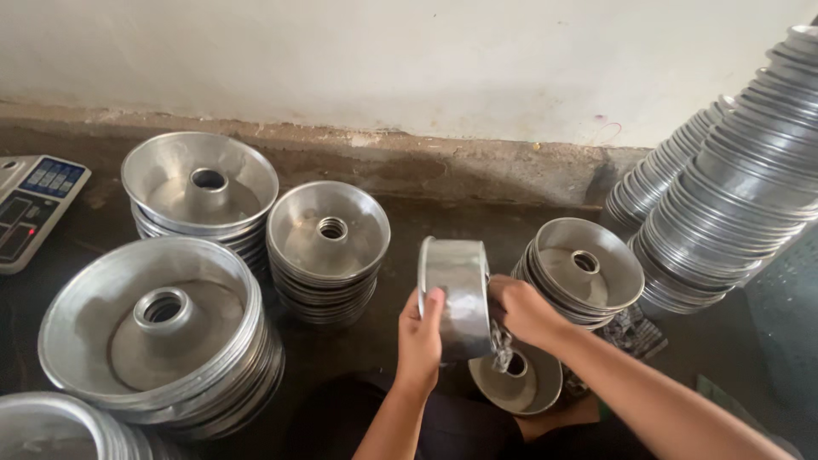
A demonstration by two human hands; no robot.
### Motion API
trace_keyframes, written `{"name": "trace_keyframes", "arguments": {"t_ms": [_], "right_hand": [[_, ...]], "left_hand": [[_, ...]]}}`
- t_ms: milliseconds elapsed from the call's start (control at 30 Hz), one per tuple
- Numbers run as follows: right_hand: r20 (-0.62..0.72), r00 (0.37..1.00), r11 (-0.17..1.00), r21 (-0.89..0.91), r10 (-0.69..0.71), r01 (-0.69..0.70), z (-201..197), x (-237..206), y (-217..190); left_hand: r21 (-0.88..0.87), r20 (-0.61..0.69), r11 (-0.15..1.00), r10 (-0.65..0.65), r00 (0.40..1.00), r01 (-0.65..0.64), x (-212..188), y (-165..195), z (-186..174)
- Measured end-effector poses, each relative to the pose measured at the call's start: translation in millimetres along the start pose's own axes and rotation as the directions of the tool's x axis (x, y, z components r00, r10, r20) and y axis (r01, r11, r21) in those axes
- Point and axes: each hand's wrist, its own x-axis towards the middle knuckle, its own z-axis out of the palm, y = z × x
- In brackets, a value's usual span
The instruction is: The person sits on the floor and wipes the inside and outside of several round metal parts with a cloth. They pick up each part, wipe it thoroughly, and place it back into a stack.
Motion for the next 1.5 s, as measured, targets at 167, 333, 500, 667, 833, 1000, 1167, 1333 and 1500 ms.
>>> {"name": "trace_keyframes", "arguments": {"t_ms": [167,333,500,667,833,1000,1167,1333,1500], "right_hand": [[0.183,0.847,0.237,0.912,0.499,-0.336,38.0,7.9,33.0],[0.352,0.755,-0.077,0.924,0.553,-0.375,42.4,3.0,34.3],[0.042,0.734,0.224,0.939,0.678,-0.261,14.3,-7.6,2.8],[-0.173,0.799,0.817,0.104,0.576,-0.566,-48.0,-23.5,-24.1],[-0.286,0.88,0.903,-0.094,0.378,-0.418,-75.0,-34.8,-52.7],[-0.491,0.759,0.904,0.225,0.427,-0.363,-88.2,-10.5,-79.5],[-0.382,0.784,0.78,0.593,0.49,-0.199,-40.4,59.1,-119.6],[-0.382,0.826,0.812,0.565,0.414,-0.146,19.8,97.3,-140.3],[-0.381,0.856,0.878,0.452,0.349,-0.156,50.9,110.1,-144.8]], "left_hand": [[0.214,0.251,0.973,0.025,0.968,-0.08,-3.6,4.6,-3.3],[0.264,0.327,0.958,0.019,0.945,-0.11,-10.2,9.8,11.2],[0.68,0.323,0.656,0.134,0.937,-0.328,-9.9,31.1,13.1],[0.658,0.75,-0.046,0.129,0.649,-0.752,-16.6,42.2,13.5],[0.563,0.813,-0.305,0.373,0.448,-0.768,-27.5,44.0,26.3],[0.861,0.219,0.086,0.827,0.517,-0.502,-17.1,31.8,20.5],[0.406,-0.454,0.908,0.302,0.839,-0.107,21.7,-5.4,-17.1],[0.124,-0.577,0.989,0.005,0.817,0.082,40.9,-36.2,-42.7],[0.134,-0.561,0.986,-0.006,0.828,0.098,47.7,-44.9,-44.4]]}}
